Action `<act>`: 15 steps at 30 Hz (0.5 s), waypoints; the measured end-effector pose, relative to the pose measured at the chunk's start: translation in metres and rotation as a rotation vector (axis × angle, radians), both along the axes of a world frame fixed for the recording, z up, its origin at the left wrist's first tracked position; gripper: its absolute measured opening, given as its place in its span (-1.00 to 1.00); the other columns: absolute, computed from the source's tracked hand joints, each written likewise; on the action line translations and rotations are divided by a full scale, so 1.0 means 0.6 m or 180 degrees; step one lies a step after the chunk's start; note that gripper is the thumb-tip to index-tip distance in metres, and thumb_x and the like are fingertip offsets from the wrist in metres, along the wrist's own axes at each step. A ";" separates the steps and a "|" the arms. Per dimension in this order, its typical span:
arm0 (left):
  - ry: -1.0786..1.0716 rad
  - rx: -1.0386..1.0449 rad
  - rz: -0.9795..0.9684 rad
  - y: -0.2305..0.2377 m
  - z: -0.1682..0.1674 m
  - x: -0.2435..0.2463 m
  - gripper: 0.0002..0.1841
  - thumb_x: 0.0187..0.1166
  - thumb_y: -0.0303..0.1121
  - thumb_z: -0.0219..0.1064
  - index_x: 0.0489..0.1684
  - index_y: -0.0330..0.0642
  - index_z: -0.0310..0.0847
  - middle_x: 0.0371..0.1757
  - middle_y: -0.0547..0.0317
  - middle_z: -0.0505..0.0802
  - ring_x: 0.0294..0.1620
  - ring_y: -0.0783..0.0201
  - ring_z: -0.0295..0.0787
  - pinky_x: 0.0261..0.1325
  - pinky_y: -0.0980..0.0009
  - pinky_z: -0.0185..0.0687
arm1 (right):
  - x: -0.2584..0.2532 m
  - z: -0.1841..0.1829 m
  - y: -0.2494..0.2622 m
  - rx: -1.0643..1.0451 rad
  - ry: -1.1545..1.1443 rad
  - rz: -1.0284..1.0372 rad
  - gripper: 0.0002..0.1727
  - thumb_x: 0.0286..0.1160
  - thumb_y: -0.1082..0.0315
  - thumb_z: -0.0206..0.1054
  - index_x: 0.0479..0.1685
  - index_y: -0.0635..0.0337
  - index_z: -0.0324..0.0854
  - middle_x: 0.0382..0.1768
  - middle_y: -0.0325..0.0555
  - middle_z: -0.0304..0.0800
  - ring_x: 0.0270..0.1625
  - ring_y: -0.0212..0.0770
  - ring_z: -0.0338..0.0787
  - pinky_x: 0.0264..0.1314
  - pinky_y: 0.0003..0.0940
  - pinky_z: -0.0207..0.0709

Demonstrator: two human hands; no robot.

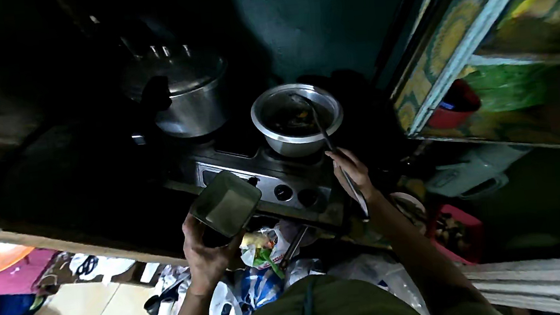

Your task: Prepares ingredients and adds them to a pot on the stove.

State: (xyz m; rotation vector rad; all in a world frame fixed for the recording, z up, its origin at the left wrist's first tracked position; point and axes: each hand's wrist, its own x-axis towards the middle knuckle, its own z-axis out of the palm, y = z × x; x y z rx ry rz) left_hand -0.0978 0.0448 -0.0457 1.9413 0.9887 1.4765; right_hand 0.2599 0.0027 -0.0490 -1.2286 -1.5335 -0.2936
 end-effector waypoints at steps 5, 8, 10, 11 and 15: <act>0.0029 0.0104 -0.0040 -0.005 0.002 0.004 0.19 -0.05 -0.09 0.76 0.56 -0.72 0.12 0.43 -0.26 0.67 0.47 0.50 0.60 0.55 0.59 0.48 | -0.003 0.010 0.002 0.0160 0.0197 -0.0028 -0.74 0.57 0.57 0.25 0.09 0.46 0.77 0.11 0.22 0.85 0.15 -0.18 0.86 0.26 -0.46 0.70; -0.0017 0.0099 -0.0101 -0.011 -0.001 0.003 0.19 -0.05 -0.11 0.77 0.58 -0.69 0.11 0.46 -0.24 0.65 0.49 0.48 0.60 0.57 0.56 0.48 | 0.000 0.008 -0.003 -0.0003 0.0222 0.0036 -0.72 0.56 0.61 0.25 0.14 0.49 0.74 0.12 0.25 0.82 0.12 -0.17 0.85 0.23 -0.44 0.70; -0.0030 0.0147 -0.0105 -0.009 -0.001 0.004 0.18 -0.05 -0.12 0.77 0.57 -0.69 0.12 0.45 -0.24 0.66 0.49 0.48 0.60 0.57 0.56 0.48 | -0.007 0.018 -0.006 0.0135 0.0105 -0.0059 -0.73 0.55 0.60 0.27 0.14 0.48 0.75 0.16 0.28 0.81 0.13 -0.18 0.86 0.22 -0.48 0.70; -0.0010 0.0152 -0.0088 -0.010 -0.001 0.004 0.17 -0.05 -0.12 0.76 0.56 -0.69 0.13 0.43 -0.23 0.68 0.47 0.50 0.61 0.56 0.57 0.49 | -0.007 0.021 -0.008 0.0159 0.0027 -0.0092 -0.72 0.56 0.59 0.27 0.16 0.47 0.75 0.19 0.28 0.79 0.10 -0.19 0.86 0.20 -0.51 0.70; 0.0097 0.0183 -0.0053 -0.014 0.000 0.003 0.16 -0.05 -0.11 0.75 0.56 -0.69 0.15 0.39 -0.24 0.71 0.44 0.51 0.64 0.53 0.59 0.50 | -0.001 0.006 -0.004 0.0011 0.0107 0.0030 -0.72 0.56 0.62 0.24 0.16 0.50 0.73 0.13 0.28 0.81 0.13 -0.11 0.85 0.25 -0.39 0.71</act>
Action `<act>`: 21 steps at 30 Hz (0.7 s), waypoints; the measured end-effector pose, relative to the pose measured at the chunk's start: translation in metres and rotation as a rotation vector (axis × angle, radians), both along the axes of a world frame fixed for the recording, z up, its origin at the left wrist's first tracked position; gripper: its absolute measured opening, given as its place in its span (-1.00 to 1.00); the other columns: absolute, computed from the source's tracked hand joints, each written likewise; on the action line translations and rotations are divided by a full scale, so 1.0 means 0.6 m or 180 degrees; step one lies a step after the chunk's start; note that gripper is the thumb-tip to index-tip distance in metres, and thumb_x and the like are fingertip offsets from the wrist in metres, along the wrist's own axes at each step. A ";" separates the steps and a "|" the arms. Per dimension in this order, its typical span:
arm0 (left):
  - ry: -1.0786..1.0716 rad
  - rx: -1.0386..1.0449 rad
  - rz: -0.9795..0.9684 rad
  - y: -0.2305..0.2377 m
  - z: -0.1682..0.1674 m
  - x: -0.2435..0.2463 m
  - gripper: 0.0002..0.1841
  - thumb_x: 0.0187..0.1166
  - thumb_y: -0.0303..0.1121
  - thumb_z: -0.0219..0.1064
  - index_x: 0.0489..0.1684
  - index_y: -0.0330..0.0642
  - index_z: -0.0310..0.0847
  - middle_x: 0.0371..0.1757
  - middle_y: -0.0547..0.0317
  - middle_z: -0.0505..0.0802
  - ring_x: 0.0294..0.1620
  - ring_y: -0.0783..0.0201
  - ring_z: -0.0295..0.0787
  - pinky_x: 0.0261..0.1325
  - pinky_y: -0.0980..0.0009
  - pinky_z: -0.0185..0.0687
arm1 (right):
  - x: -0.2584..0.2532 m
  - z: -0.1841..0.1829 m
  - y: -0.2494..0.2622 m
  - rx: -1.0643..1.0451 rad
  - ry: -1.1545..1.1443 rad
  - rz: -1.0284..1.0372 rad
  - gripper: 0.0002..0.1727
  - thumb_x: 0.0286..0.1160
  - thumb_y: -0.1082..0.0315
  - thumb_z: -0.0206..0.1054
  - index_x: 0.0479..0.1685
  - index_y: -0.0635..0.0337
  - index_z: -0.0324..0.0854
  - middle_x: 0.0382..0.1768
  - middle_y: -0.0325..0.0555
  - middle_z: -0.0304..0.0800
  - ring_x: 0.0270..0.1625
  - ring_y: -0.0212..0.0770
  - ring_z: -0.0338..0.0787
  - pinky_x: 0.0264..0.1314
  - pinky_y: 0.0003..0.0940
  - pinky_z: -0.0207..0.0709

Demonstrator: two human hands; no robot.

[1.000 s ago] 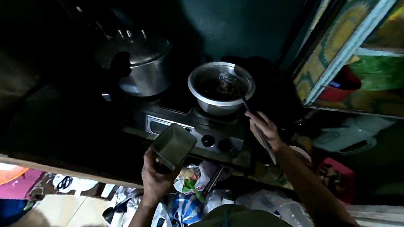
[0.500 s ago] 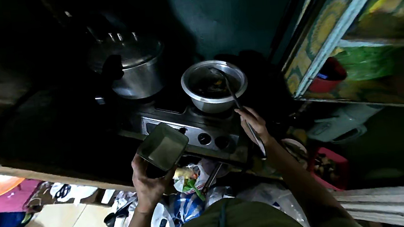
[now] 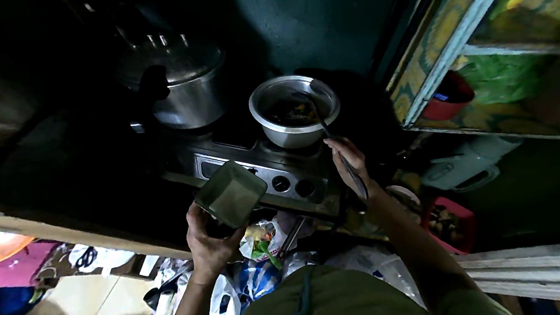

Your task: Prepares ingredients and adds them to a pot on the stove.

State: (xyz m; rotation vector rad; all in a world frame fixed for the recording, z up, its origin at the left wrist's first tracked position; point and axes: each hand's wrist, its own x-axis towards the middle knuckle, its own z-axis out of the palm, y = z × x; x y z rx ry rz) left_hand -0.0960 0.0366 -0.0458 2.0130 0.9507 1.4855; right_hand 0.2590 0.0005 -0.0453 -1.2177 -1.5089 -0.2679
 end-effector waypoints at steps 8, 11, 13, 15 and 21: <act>-0.0104 -0.0116 -0.0423 -0.018 0.066 0.040 0.31 -0.11 -0.09 0.80 0.61 -0.77 -0.02 0.53 -0.29 0.58 0.53 0.55 0.52 0.55 0.63 0.46 | -0.007 0.021 -0.035 0.0086 0.0037 0.0177 -0.73 0.56 0.54 0.28 0.10 0.51 0.77 0.11 0.32 0.85 0.15 0.00 0.89 0.29 -0.30 0.73; -0.0223 0.0111 -0.0943 -0.016 0.125 0.083 0.33 -0.05 -0.06 0.81 0.64 -0.74 -0.07 0.59 -0.04 0.56 0.56 0.64 0.47 0.60 0.62 0.43 | -0.014 0.047 -0.056 0.0243 0.0251 0.0226 -0.73 0.50 0.60 0.29 0.09 0.57 0.76 0.17 0.41 0.80 0.19 0.04 0.87 0.31 -0.32 0.71; -0.0215 0.0357 -0.1299 -0.016 0.171 0.119 0.29 0.03 0.00 0.79 0.73 -0.52 -0.03 0.65 0.25 0.55 0.61 0.65 0.43 0.67 0.57 0.41 | -0.011 0.049 -0.065 0.0506 0.0801 0.0335 -0.74 0.54 0.59 0.22 0.02 0.64 0.74 0.12 0.36 0.83 0.20 -0.05 0.86 0.34 -0.36 0.69; -0.0157 0.0600 -0.1611 -0.015 0.220 0.169 0.24 0.09 0.06 0.76 0.80 -0.28 0.00 0.65 0.43 0.53 0.63 0.62 0.42 0.71 0.51 0.39 | -0.002 0.058 -0.083 0.0738 0.1788 0.0565 -0.66 0.70 0.49 0.09 0.04 0.70 0.66 0.08 0.26 0.87 0.17 -0.14 0.89 0.32 -0.30 0.74; -0.0085 0.0634 -0.2470 -0.096 0.404 0.405 0.06 0.05 -0.08 0.71 0.65 -0.24 0.17 0.40 0.51 0.69 0.40 0.72 0.61 0.42 0.66 0.62 | 0.042 0.102 -0.269 0.0690 0.4944 0.0534 -0.53 0.93 0.23 -0.37 0.30 0.31 0.41 -0.09 -0.14 0.94 -0.04 -0.26 0.95 0.08 -0.38 0.81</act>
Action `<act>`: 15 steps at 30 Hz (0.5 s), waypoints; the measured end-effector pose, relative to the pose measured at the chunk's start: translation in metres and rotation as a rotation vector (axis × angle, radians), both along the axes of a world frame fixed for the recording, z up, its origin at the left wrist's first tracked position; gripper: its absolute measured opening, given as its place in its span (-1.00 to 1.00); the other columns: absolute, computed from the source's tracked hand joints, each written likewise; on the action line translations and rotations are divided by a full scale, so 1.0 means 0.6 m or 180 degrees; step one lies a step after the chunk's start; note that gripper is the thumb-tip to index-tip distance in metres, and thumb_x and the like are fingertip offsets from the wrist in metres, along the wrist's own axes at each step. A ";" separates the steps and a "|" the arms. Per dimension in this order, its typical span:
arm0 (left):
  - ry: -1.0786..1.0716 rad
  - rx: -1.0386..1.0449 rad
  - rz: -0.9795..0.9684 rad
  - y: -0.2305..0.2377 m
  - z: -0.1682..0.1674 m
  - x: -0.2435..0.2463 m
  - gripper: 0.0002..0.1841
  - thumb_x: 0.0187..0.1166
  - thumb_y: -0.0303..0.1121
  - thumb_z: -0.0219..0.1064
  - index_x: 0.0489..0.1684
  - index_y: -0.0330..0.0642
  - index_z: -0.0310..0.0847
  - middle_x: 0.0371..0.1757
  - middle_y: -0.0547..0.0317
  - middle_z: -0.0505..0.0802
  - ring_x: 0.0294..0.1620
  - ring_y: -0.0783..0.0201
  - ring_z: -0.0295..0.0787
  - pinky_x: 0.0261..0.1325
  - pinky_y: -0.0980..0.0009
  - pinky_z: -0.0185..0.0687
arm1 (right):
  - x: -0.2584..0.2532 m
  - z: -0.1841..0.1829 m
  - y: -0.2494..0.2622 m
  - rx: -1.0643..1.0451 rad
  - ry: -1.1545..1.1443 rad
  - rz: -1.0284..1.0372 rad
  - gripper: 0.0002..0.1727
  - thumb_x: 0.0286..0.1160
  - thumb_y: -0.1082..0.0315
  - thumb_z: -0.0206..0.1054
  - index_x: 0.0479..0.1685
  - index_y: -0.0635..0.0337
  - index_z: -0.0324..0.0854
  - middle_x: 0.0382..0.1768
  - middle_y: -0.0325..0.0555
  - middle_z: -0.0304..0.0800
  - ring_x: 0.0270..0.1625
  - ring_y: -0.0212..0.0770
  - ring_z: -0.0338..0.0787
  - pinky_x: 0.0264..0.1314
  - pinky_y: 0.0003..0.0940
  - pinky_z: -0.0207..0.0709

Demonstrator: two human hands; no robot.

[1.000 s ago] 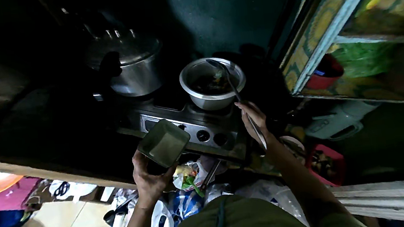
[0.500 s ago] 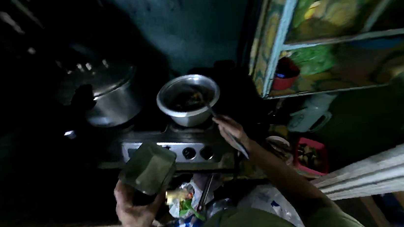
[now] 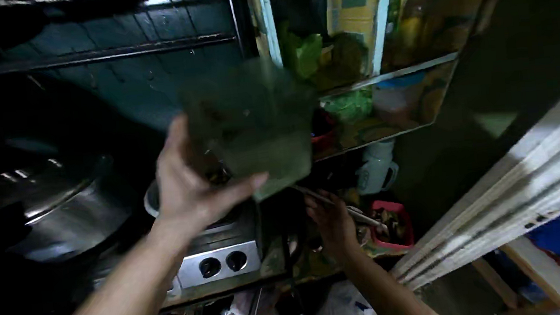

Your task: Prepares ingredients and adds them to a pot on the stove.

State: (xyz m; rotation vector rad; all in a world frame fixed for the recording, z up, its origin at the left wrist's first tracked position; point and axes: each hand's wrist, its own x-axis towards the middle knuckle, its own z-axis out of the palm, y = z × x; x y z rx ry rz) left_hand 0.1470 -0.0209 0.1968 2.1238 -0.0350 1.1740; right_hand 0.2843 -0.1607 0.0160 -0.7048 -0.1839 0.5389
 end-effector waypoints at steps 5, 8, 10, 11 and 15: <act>0.0275 -0.0538 -0.0546 -0.039 0.085 0.253 0.02 0.22 -0.33 0.71 0.74 -0.35 0.09 0.51 -0.05 0.62 0.45 0.37 0.64 0.48 0.46 0.63 | 0.015 -0.056 -0.163 -0.0316 0.0197 -0.0687 -0.53 0.92 0.24 -0.33 0.02 0.13 0.57 -0.25 -0.25 0.97 -0.18 -0.32 0.96 -0.07 -0.45 0.83; 0.0522 -0.0979 -0.0212 -0.033 0.105 0.374 0.11 0.30 -0.26 0.67 0.83 -0.32 -0.10 0.61 -0.20 0.52 0.55 0.20 0.56 0.57 0.31 0.54 | 0.025 -0.113 -0.253 -0.0466 -0.0219 -0.1110 -0.53 0.84 0.19 -0.18 -0.12 0.02 0.73 -0.21 -0.25 0.99 -0.16 -0.30 0.97 -0.05 -0.38 0.84; 0.0549 -0.1174 0.0073 -0.018 0.104 0.434 0.08 0.27 -0.26 0.67 0.79 -0.32 -0.06 0.51 -0.19 0.60 0.44 0.16 0.66 0.44 0.26 0.66 | 0.025 -0.144 -0.309 -0.0547 -0.0445 -0.1269 -0.51 0.85 0.13 -0.14 -0.13 -0.06 0.80 -0.20 -0.23 1.00 -0.17 -0.30 0.97 -0.10 -0.40 0.85; 0.0569 -0.1191 0.0216 -0.010 0.102 0.458 0.06 0.26 -0.27 0.68 0.77 -0.33 0.00 0.48 -0.20 0.62 0.40 0.14 0.68 0.41 0.24 0.68 | 0.024 -0.153 -0.333 -0.0547 -0.0442 -0.1316 -0.49 0.86 0.14 -0.15 -0.13 -0.07 0.82 -0.21 -0.21 1.00 -0.18 -0.29 0.98 -0.12 -0.42 0.85; 0.0666 -0.0848 0.0722 0.025 0.083 0.524 0.12 0.25 -0.16 0.71 0.78 -0.41 -0.02 0.58 -0.40 0.49 0.55 -0.08 0.54 0.55 0.10 0.54 | 0.020 -0.165 -0.389 -0.0765 -0.0038 -0.1495 -0.41 0.89 0.20 -0.30 -0.17 -0.09 0.78 -0.27 -0.24 1.00 -0.22 -0.32 0.98 -0.19 -0.47 0.83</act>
